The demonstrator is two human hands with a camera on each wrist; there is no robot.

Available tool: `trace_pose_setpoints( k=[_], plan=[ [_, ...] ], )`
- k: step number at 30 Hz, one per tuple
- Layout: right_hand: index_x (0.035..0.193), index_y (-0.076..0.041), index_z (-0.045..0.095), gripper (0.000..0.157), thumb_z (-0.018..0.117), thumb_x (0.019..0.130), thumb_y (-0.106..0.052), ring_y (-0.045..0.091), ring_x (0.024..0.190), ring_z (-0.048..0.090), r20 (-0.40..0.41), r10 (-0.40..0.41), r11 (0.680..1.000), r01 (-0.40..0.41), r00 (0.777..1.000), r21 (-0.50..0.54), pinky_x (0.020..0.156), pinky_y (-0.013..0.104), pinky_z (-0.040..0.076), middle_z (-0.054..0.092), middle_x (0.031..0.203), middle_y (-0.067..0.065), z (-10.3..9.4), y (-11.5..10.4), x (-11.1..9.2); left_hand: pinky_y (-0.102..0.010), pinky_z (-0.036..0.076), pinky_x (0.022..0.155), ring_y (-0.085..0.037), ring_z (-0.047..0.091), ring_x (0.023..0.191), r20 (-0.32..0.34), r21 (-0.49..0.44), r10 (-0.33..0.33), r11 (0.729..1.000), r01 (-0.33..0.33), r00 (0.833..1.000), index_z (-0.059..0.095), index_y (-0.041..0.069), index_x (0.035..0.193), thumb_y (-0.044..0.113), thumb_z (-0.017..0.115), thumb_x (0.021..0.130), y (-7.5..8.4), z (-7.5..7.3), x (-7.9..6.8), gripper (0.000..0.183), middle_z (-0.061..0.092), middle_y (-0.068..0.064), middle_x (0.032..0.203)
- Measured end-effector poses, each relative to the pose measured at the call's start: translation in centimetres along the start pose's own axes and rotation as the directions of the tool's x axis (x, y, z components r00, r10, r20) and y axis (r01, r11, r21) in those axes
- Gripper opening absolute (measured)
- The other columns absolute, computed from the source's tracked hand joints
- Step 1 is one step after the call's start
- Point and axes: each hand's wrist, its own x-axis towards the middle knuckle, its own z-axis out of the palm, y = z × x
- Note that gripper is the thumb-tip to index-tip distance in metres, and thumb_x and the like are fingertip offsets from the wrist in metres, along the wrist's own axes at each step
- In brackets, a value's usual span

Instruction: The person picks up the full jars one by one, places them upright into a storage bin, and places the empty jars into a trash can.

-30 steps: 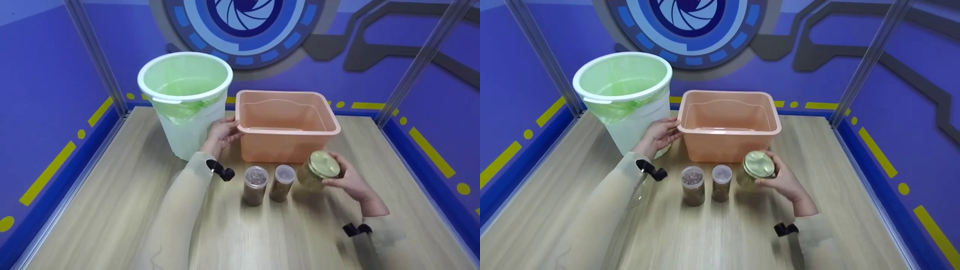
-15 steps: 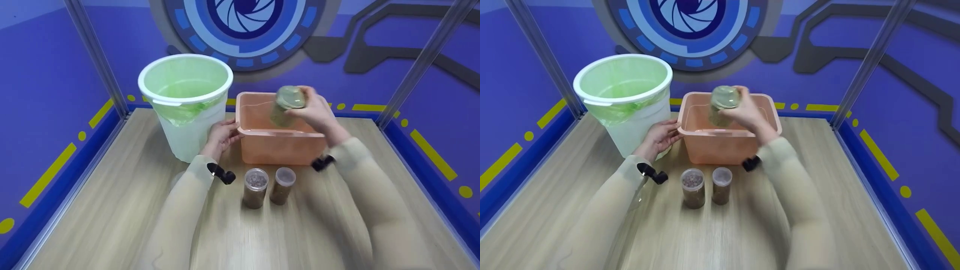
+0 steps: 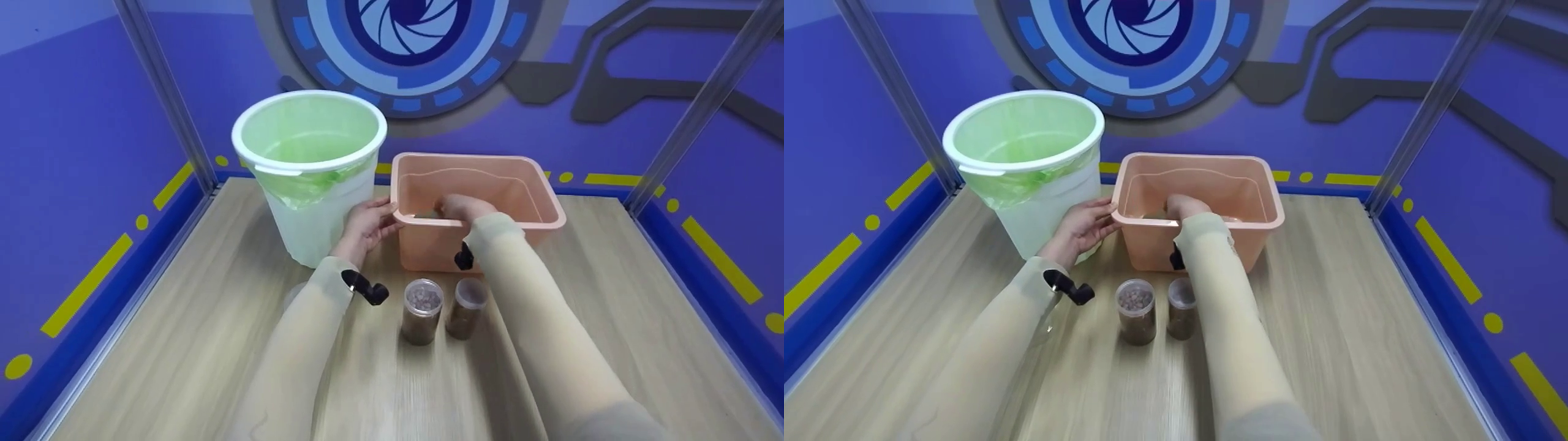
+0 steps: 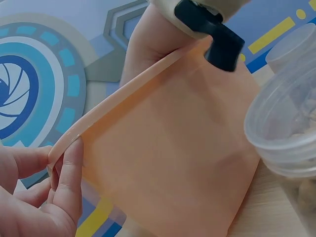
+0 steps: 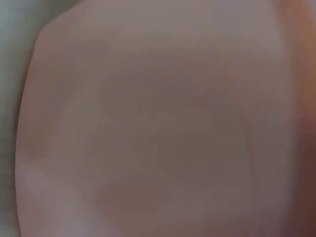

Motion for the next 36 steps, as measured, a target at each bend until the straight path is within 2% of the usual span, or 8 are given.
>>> trace_pose_setpoints(
  k=[4,10,15,20,23,26,32,36],
  plan=[
    [0.149,-0.011,0.052,0.051,0.043,0.099,-0.003,0.033,0.144,0.043,0.017,0.017,0.998,-0.016,1.0,-0.056,0.127,0.05,0.035,0.048,0.157,0.014,-0.1,0.1,-0.1,-0.024,0.066,0.07,-0.019,0.068,0.087,-0.003,-0.002,0.007,1.0,-0.007,1.0,0.057,-0.003,0.142,0.003,0.063,0.101,-0.1,0.0,-0.1,0.043,0.063,-0.024,0.137],
    [0.155,-0.007,0.044,0.06,0.058,0.097,-0.017,0.029,0.13,0.055,-0.001,-0.102,0.98,0.1,0.995,-0.17,0.112,0.04,0.051,0.053,0.154,0.015,-1.2,0.0,-0.4,-0.024,0.066,0.07,-0.019,0.068,0.086,-0.009,-0.019,0.009,1.0,-0.009,1.0,0.056,-0.003,0.143,0.001,0.062,0.101,-0.2,0.1,-0.1,0.043,0.062,-0.025,0.138],
    [0.153,-0.008,0.046,0.061,0.066,0.1,-0.03,0.033,0.128,0.06,-0.149,-0.257,0.965,0.26,0.955,0.003,0.11,0.048,0.052,0.059,0.147,0.018,-3.0,-0.3,-3.1,-0.026,0.067,0.076,-0.021,0.068,0.092,-0.018,-0.017,0.014,1.0,-0.014,1.0,0.056,-0.003,0.143,0.002,0.062,0.101,0.0,0.1,0.0,0.043,0.062,-0.025,0.14],
    [0.152,-0.013,0.047,0.052,0.061,0.105,-0.03,0.029,0.135,0.058,-0.239,-0.487,0.798,0.539,0.84,0.27,0.11,0.044,0.055,0.055,0.152,0.011,-3.6,1.0,-9.3,-0.028,0.067,0.081,-0.023,0.069,0.098,-0.023,-0.014,0.01,1.0,-0.01,1.0,0.056,-0.002,0.143,0.004,0.064,0.1,-0.2,0.0,0.0,0.043,0.062,-0.022,0.141],
    [0.156,-0.009,0.04,0.062,0.067,0.101,-0.021,0.038,0.142,0.051,-0.138,-0.67,0.644,0.664,0.729,0.38,0.112,0.039,0.053,0.048,0.158,0.017,-2.4,3.5,-12.6,-0.028,0.066,0.082,-0.022,0.069,0.098,-0.03,-0.013,-0.003,1.0,0.002,1.0,0.058,0.0,0.142,0.005,0.064,0.1,-0.4,-0.1,-0.1,0.043,0.063,-0.021,0.141],
    [0.159,-0.006,0.032,0.083,0.079,0.091,-0.016,0.045,0.147,0.04,-0.022,-0.753,0.591,0.691,0.658,0.417,0.119,0.044,0.047,0.037,0.163,0.023,-0.2,6.3,-14.0,-0.028,0.066,0.082,-0.022,0.069,0.098,-0.035,-0.011,-0.01,1.0,0.01,0.999,0.059,0.001,0.142,0.005,0.064,0.101,-0.4,-0.3,-0.1,0.042,0.063,-0.019,0.141],
    [0.158,-0.007,0.034,0.1,0.09,0.076,-0.007,0.016,0.142,0.05,-0.066,-0.665,0.684,0.642,0.744,0.347,0.12,0.062,0.039,0.041,0.16,0.023,5.7,11.2,-13.1,-0.028,0.066,0.082,-0.021,0.069,0.097,-0.011,-0.02,0.008,1.0,-0.008,1.0,0.057,-0.001,0.143,0.004,0.063,0.101,-0.2,-0.2,-0.1,0.042,0.062,-0.021,0.142],
    [0.15,-0.001,0.042,0.086,0.088,0.077,-0.002,0.005,0.123,0.06,-0.123,-0.609,0.703,0.605,0.784,0.375,0.109,0.041,0.055,0.057,0.143,0.022,8.7,12.8,-11.9,-0.027,0.067,0.08,-0.021,0.068,0.095,-0.01,-0.025,0.0,1.0,0.0,1.0,0.058,-0.001,0.142,0.003,0.062,0.101,-0.3,-0.1,-0.1,0.041,0.062,-0.021,0.141]
  ],
)
